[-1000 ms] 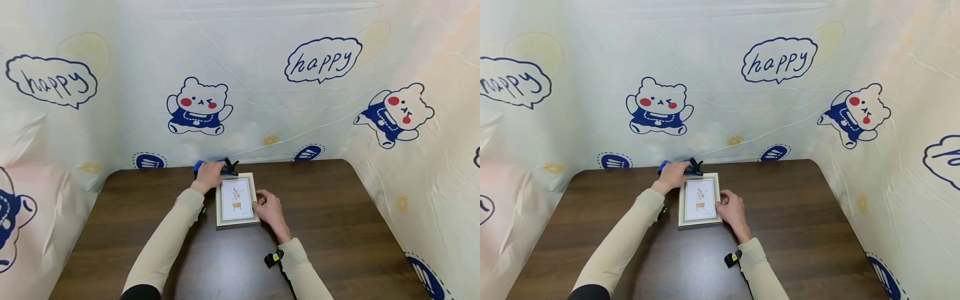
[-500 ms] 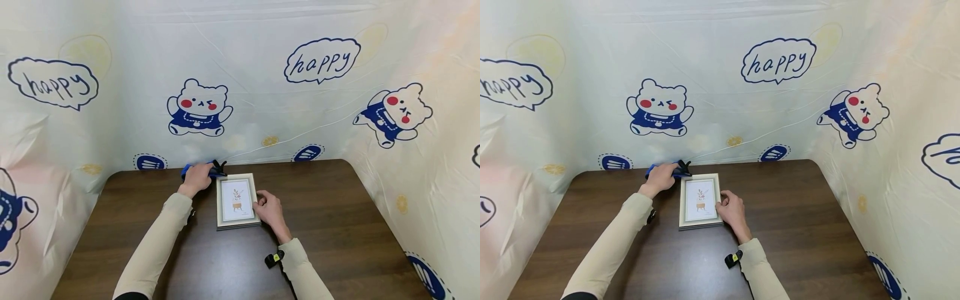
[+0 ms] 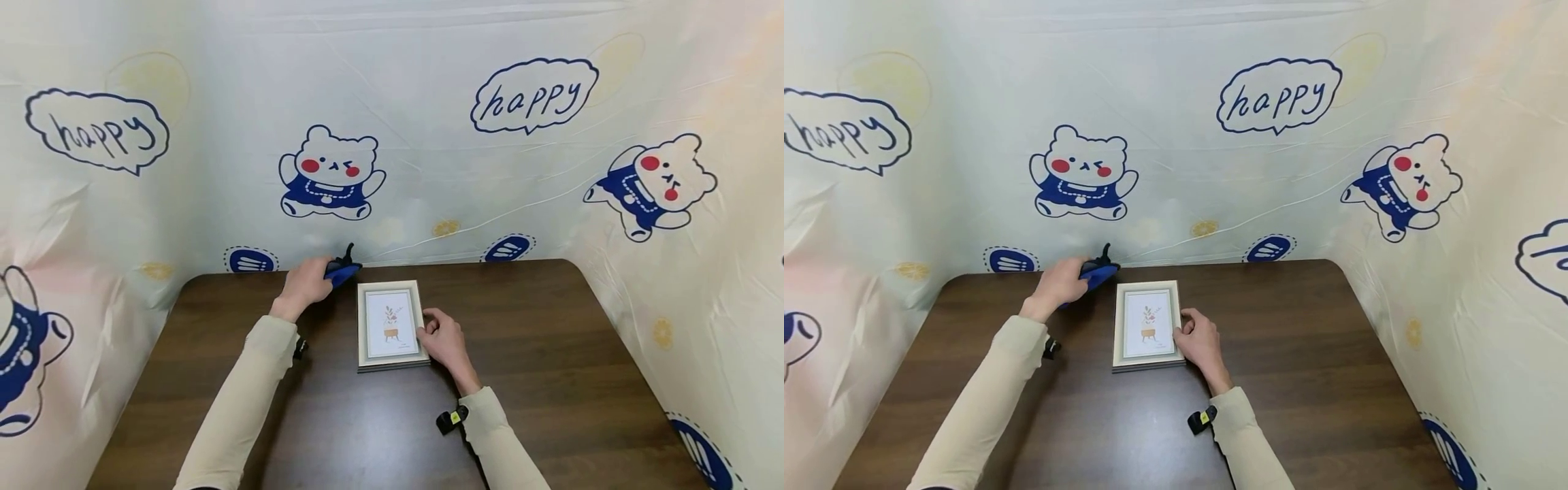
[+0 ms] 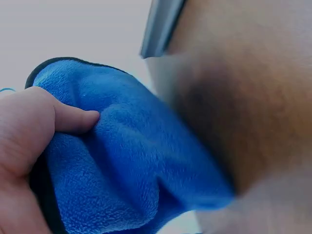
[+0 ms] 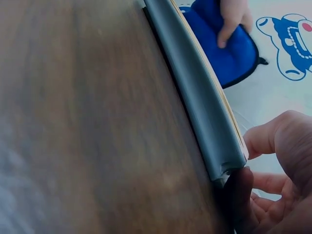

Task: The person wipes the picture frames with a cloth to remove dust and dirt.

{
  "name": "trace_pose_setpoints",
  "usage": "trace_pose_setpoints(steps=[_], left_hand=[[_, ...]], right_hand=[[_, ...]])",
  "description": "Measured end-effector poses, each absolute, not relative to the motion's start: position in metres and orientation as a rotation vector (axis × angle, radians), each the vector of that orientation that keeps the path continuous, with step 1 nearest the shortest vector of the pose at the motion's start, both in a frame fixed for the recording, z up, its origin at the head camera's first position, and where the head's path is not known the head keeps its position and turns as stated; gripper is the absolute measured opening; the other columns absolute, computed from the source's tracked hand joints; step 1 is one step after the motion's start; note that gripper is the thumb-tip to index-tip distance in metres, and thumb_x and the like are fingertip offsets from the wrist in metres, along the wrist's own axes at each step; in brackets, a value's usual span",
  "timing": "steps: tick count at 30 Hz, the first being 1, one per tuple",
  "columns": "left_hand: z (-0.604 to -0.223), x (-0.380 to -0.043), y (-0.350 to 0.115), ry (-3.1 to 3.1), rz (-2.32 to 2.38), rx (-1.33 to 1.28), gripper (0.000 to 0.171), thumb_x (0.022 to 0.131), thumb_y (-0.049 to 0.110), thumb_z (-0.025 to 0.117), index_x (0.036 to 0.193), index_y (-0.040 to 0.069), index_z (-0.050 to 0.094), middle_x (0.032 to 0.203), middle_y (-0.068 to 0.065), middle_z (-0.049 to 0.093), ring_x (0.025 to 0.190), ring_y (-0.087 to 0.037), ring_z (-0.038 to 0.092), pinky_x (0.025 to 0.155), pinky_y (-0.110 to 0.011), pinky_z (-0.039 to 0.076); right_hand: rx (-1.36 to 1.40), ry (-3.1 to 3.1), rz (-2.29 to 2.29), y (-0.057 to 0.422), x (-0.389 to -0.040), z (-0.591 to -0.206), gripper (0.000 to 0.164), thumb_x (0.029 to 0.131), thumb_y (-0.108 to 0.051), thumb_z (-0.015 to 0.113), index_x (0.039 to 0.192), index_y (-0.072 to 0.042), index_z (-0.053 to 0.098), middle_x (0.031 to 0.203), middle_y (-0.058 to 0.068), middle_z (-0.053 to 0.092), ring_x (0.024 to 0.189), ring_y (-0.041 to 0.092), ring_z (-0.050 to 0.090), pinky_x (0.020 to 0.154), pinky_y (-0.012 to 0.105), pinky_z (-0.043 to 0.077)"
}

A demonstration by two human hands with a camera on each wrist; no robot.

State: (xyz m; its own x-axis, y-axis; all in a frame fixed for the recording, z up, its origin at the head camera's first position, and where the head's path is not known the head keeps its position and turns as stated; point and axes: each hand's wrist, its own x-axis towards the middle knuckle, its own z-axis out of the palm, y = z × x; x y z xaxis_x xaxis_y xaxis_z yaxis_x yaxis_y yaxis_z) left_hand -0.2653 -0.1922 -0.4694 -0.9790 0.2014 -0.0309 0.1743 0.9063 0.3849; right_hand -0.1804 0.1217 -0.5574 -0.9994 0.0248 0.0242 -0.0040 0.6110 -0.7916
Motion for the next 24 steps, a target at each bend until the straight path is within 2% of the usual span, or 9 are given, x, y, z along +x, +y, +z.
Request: trace_pose_setpoints(steps=[4,9,13,18,21,24], left_hand=[[-0.456,-0.264,-0.187,3.067,0.663,0.28,0.038,0.095,0.007,0.063,0.132,0.001,0.068,0.114,-0.02,0.072,0.087,-0.035,0.062,0.069,-0.049,0.054],[-0.444,-0.261,-0.176,3.152,0.758,0.247,0.035,0.094,0.01,0.064,0.127,-0.003,0.066,0.1,-0.021,0.07,0.076,-0.034,0.059,0.061,-0.044,0.047],[-0.441,-0.26,-0.165,3.233,0.82,0.27,0.035,0.094,0.01,0.065,0.126,-0.004,0.066,0.099,-0.023,0.072,0.074,-0.035,0.061,0.062,-0.045,0.049],[-0.443,-0.261,-0.147,3.317,0.917,0.329,0.033,0.092,0.008,0.068,0.124,-0.002,0.068,0.099,-0.022,0.074,0.073,-0.036,0.065,0.063,-0.049,0.053],[-0.447,-0.261,-0.136,3.367,0.942,0.362,0.031,0.09,0.007,0.07,0.12,0.0,0.069,0.096,-0.021,0.076,0.071,-0.036,0.067,0.061,-0.049,0.054],[-0.452,-0.262,-0.124,3.42,0.915,0.407,0.033,0.087,0.005,0.073,0.119,0.0,0.069,0.092,-0.021,0.076,0.067,-0.035,0.067,0.056,-0.049,0.053]], right_hand=[[-0.006,-2.794,1.38,0.125,-0.176,-0.551,0.034,0.092,-0.011,0.076,0.124,-0.001,0.073,0.079,0.004,0.063,0.067,0.014,0.053,0.071,0.033,0.046],[0.01,-2.782,1.418,0.127,-0.174,-0.545,0.035,0.088,-0.006,0.079,0.122,0.003,0.074,0.085,0.01,0.069,0.071,0.015,0.059,0.073,0.032,0.05],[0.029,-2.785,1.436,0.127,-0.174,-0.544,0.038,0.085,-0.003,0.079,0.122,0.003,0.074,0.089,0.011,0.071,0.072,0.014,0.062,0.072,0.032,0.052],[-0.009,-2.796,1.432,0.13,-0.173,-0.543,0.035,0.083,-0.006,0.083,0.118,0.0,0.079,0.089,0.008,0.077,0.078,0.017,0.069,0.079,0.036,0.055],[-0.03,-2.807,1.419,0.131,-0.173,-0.542,0.031,0.083,-0.01,0.086,0.113,-0.003,0.081,0.088,0.005,0.079,0.081,0.017,0.071,0.082,0.038,0.057],[-0.005,-2.813,1.424,0.131,-0.173,-0.54,0.029,0.085,-0.01,0.086,0.112,-0.002,0.081,0.088,0.005,0.079,0.08,0.017,0.072,0.079,0.037,0.058]])
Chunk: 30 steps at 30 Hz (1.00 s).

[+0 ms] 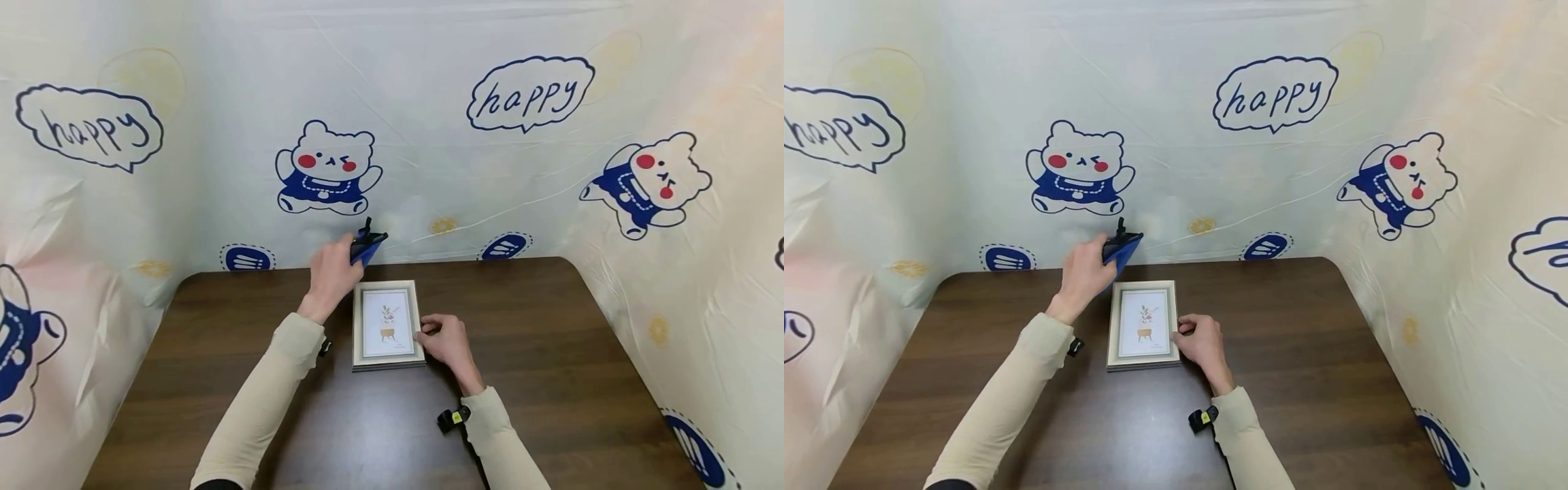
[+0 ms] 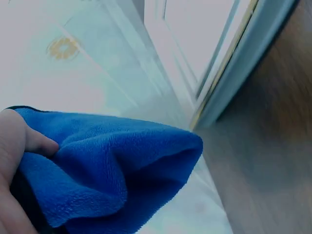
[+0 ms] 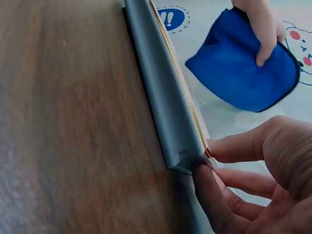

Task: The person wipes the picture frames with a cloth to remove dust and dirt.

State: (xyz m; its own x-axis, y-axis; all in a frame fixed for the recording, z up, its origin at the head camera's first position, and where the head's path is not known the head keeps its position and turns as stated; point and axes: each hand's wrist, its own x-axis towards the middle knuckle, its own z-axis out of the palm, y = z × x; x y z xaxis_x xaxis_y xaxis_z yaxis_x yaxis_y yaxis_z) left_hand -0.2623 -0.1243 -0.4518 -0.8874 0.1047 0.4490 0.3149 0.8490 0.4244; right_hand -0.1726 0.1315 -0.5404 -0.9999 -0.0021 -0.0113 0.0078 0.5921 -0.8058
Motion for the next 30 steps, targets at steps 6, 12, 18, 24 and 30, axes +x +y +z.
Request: trace_pose_setpoints(steps=[6,12,18,24,30], left_hand=[[-0.464,-0.263,-0.099,-2.61,-0.627,-0.417,0.041,0.086,0.004,0.076,0.127,0.002,0.07,0.1,-0.02,0.079,0.07,-0.034,0.072,0.055,-0.046,0.055],[-0.484,-0.26,-0.068,-2.792,-0.485,-0.511,0.035,0.088,0.009,0.077,0.122,0.006,0.069,0.093,-0.015,0.077,0.067,-0.033,0.07,0.054,-0.047,0.055],[-0.504,-0.254,-0.048,-2.899,-0.251,-0.677,0.038,0.093,0.009,0.076,0.131,0.01,0.073,0.111,-0.011,0.08,0.077,-0.031,0.074,0.06,-0.047,0.059],[-0.506,-0.246,-0.037,-2.908,0.085,-0.809,0.03,0.108,0.013,0.063,0.135,0.017,0.075,0.146,-0.003,0.068,0.117,-0.031,0.073,0.079,-0.047,0.064],[-0.505,-0.241,-0.037,-2.947,0.232,-0.845,0.028,0.108,0.015,0.063,0.134,0.016,0.075,0.143,-0.006,0.064,0.121,-0.03,0.065,0.083,-0.044,0.064]], right_hand=[[-0.024,2.803,-1.406,0.129,-0.173,-0.539,0.027,0.085,-0.009,0.087,0.109,0.001,0.081,0.087,0.006,0.078,0.078,0.016,0.072,0.076,0.036,0.06],[-0.048,2.806,-1.43,0.13,-0.173,-0.541,0.025,0.084,-0.008,0.087,0.107,0.0,0.081,0.085,0.005,0.077,0.075,0.014,0.072,0.075,0.035,0.06],[-0.022,2.789,-1.425,0.129,-0.173,-0.543,0.025,0.085,-0.01,0.087,0.107,-0.003,0.081,0.085,0.004,0.077,0.073,0.011,0.069,0.074,0.034,0.059],[-0.012,2.777,-1.429,0.132,-0.174,-0.545,0.03,0.085,-0.01,0.087,0.112,-0.001,0.08,0.084,0.002,0.076,0.073,0.011,0.068,0.074,0.034,0.058],[-0.021,2.743,-1.462,0.136,-0.174,-0.546,0.034,0.086,-0.011,0.087,0.117,0.0,0.079,0.078,0.002,0.074,0.067,0.01,0.062,0.067,0.028,0.05]])
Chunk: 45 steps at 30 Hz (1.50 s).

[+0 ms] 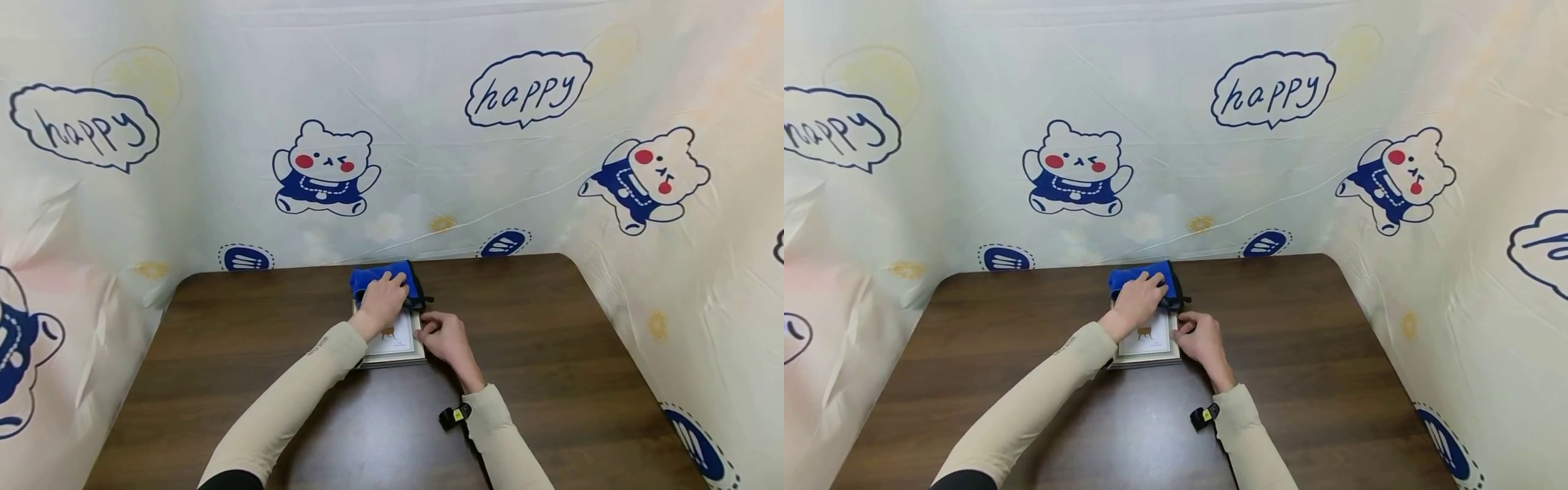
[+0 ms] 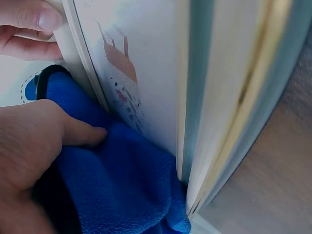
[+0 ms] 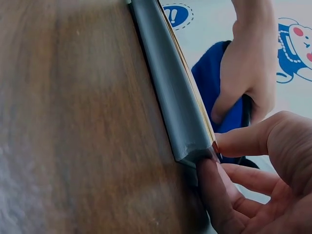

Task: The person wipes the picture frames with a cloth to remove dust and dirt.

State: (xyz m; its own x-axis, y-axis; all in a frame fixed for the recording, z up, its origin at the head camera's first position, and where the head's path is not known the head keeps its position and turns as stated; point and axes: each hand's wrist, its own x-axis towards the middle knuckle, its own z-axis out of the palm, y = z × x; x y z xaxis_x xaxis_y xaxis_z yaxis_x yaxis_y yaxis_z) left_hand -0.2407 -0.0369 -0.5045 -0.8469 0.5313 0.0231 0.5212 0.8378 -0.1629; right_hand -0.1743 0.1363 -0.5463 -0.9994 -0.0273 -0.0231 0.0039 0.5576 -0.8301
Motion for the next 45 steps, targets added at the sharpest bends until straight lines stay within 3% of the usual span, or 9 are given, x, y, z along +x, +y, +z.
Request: trace_pose_setpoints(steps=[9,16,28,45], left_hand=[[-0.499,-0.241,-0.041,-2.975,0.255,-0.879,0.023,0.107,0.016,0.066,0.127,0.017,0.077,0.13,-0.004,0.068,0.104,-0.027,0.07,0.079,-0.042,0.064],[-0.499,-0.242,-0.05,-2.991,0.212,-0.877,0.028,0.106,0.016,0.068,0.133,0.017,0.076,0.135,-0.004,0.069,0.106,-0.028,0.071,0.079,-0.043,0.064],[-0.5,-0.236,-0.073,-2.976,0.178,-0.854,0.026,0.105,0.01,0.068,0.129,0.016,0.078,0.129,-0.005,0.071,0.101,-0.029,0.071,0.077,-0.044,0.063],[-0.494,-0.23,-0.116,-2.973,0.197,-0.784,0.034,0.099,0.01,0.076,0.133,0.015,0.075,0.134,-0.008,0.071,0.119,-0.037,0.067,0.097,-0.055,0.058]], right_hand=[[-0.002,2.688,-1.496,0.137,-0.175,-0.546,0.038,0.086,-0.01,0.086,0.122,0.001,0.077,0.076,0.003,0.073,0.058,0.01,0.06,0.058,0.026,0.047],[0.009,2.68,-1.483,0.133,-0.174,-0.544,0.04,0.087,-0.01,0.085,0.124,-0.001,0.077,0.074,0.001,0.071,0.061,0.011,0.058,0.059,0.027,0.045],[0.024,2.712,-1.446,0.133,-0.175,-0.543,0.038,0.087,-0.013,0.085,0.123,-0.004,0.078,0.071,-0.003,0.069,0.062,0.009,0.058,0.062,0.028,0.045],[0.075,2.738,-1.372,0.13,-0.172,-0.538,0.036,0.087,-0.015,0.085,0.122,-0.009,0.079,0.073,-0.003,0.07,0.064,0.01,0.059,0.063,0.029,0.045]])
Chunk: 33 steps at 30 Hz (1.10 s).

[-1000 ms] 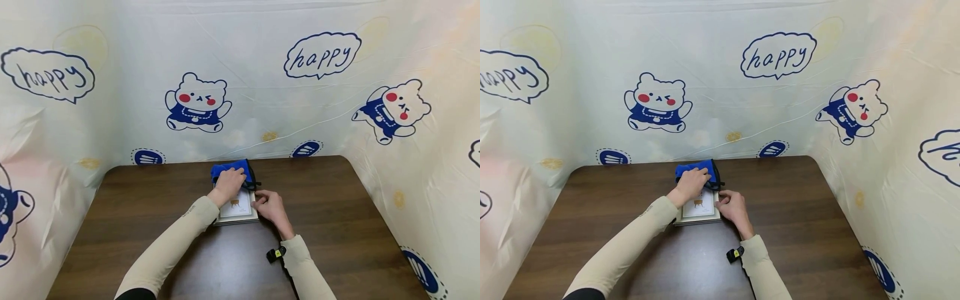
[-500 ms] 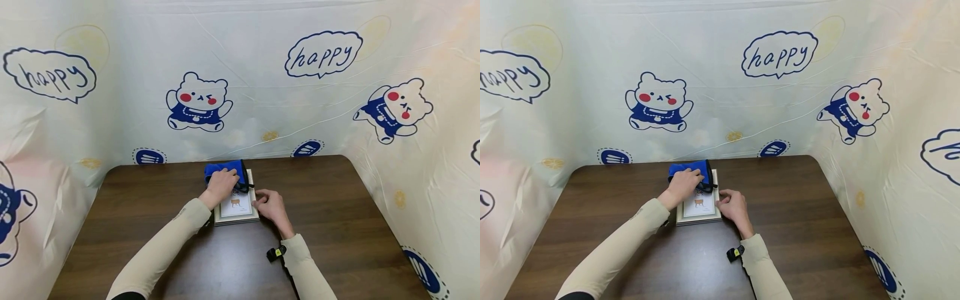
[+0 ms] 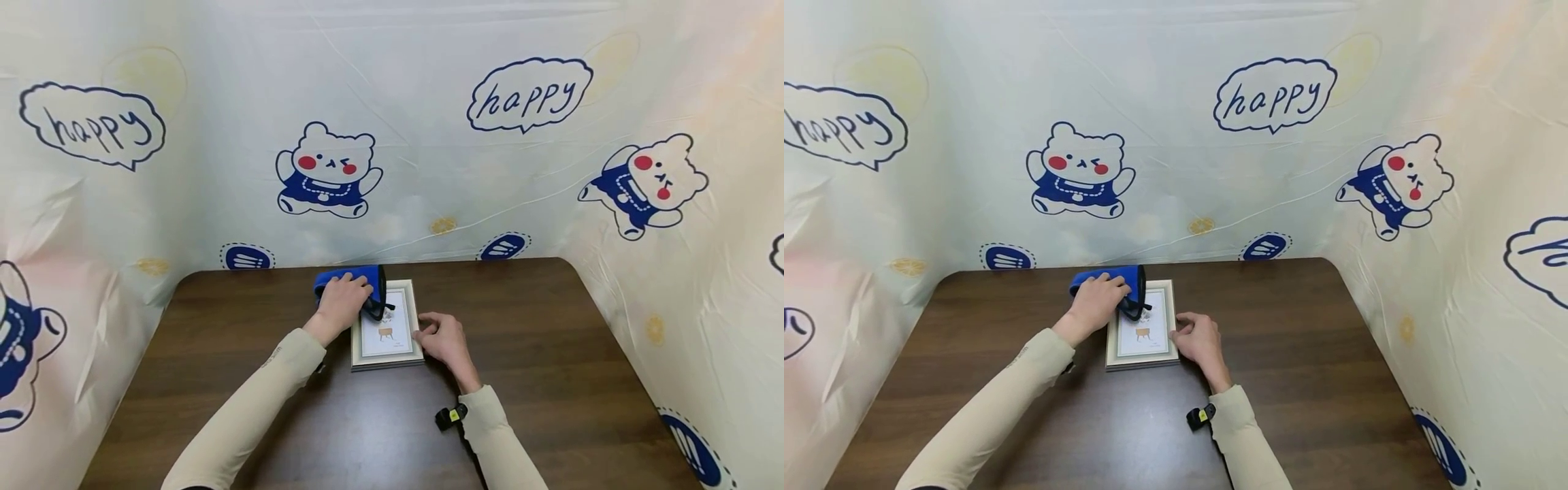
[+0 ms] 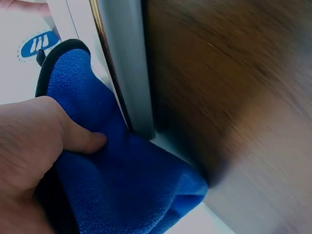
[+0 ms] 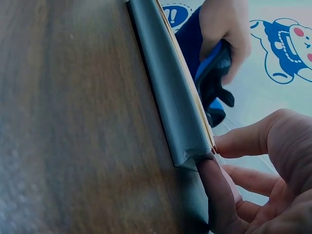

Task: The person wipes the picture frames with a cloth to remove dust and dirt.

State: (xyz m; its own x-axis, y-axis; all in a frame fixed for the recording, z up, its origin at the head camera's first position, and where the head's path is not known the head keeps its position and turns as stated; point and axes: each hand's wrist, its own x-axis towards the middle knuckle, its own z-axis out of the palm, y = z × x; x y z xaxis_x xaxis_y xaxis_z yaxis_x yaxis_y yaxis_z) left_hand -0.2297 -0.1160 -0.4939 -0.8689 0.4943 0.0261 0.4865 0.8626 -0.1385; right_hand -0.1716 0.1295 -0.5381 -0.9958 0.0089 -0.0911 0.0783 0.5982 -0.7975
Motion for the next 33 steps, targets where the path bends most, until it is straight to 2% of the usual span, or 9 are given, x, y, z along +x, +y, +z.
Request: trace_pose_setpoints(steps=[4,8,15,21,26,33], left_hand=[[-0.49,-0.227,-0.128,-2.975,0.149,-0.743,0.032,0.099,0.009,0.076,0.13,0.014,0.076,0.129,-0.009,0.072,0.115,-0.037,0.069,0.094,-0.055,0.059],[-0.488,-0.226,-0.137,-3.009,0.02,-0.692,0.038,0.095,0.005,0.076,0.132,0.011,0.074,0.129,-0.011,0.073,0.113,-0.038,0.07,0.09,-0.056,0.06],[-0.485,-0.226,-0.148,-2.996,-0.512,-0.458,0.046,0.094,0.001,0.066,0.139,0.008,0.068,0.136,-0.015,0.072,0.11,-0.042,0.073,0.08,-0.06,0.062],[-0.48,-0.228,-0.139,-2.83,-0.812,-0.258,0.04,0.098,0.007,0.063,0.137,0.012,0.068,0.124,-0.017,0.075,0.086,-0.039,0.073,0.062,-0.055,0.056],[-0.475,-0.234,-0.122,-2.685,-0.936,-0.208,0.037,0.098,0.007,0.066,0.135,0.008,0.065,0.116,-0.02,0.076,0.085,-0.04,0.074,0.066,-0.057,0.058],[-0.476,-0.248,-0.097,-2.642,-1.004,-0.208,0.045,0.096,0.005,0.066,0.141,0.009,0.064,0.126,-0.019,0.075,0.101,-0.041,0.074,0.077,-0.058,0.06]], right_hand=[[0.098,2.715,-1.381,0.128,-0.17,-0.538,0.037,0.088,-0.016,0.084,0.123,-0.009,0.079,0.077,0.001,0.073,0.06,0.012,0.062,0.059,0.029,0.047],[0.087,2.699,-1.396,0.128,-0.169,-0.539,0.037,0.088,-0.016,0.084,0.123,-0.009,0.079,0.076,0.001,0.072,0.056,0.012,0.063,0.056,0.029,0.048],[0.068,2.73,-1.4,0.13,-0.17,-0.543,0.036,0.086,-0.016,0.084,0.121,-0.008,0.08,0.069,-0.004,0.061,0.058,0.01,0.054,0.058,0.028,0.043],[0.064,2.738,-1.41,0.129,-0.17,-0.544,0.036,0.087,-0.016,0.084,0.122,-0.008,0.079,0.071,-0.003,0.066,0.056,0.01,0.058,0.059,0.028,0.045],[0.056,2.73,-1.419,0.129,-0.168,-0.544,0.036,0.087,-0.016,0.084,0.122,-0.009,0.079,0.073,-0.001,0.067,0.053,0.011,0.061,0.058,0.03,0.047],[0.078,2.705,-1.444,0.129,-0.168,-0.545,0.036,0.087,-0.016,0.083,0.122,-0.01,0.079,0.073,-0.002,0.065,0.048,0.011,0.061,0.05,0.029,0.051]])
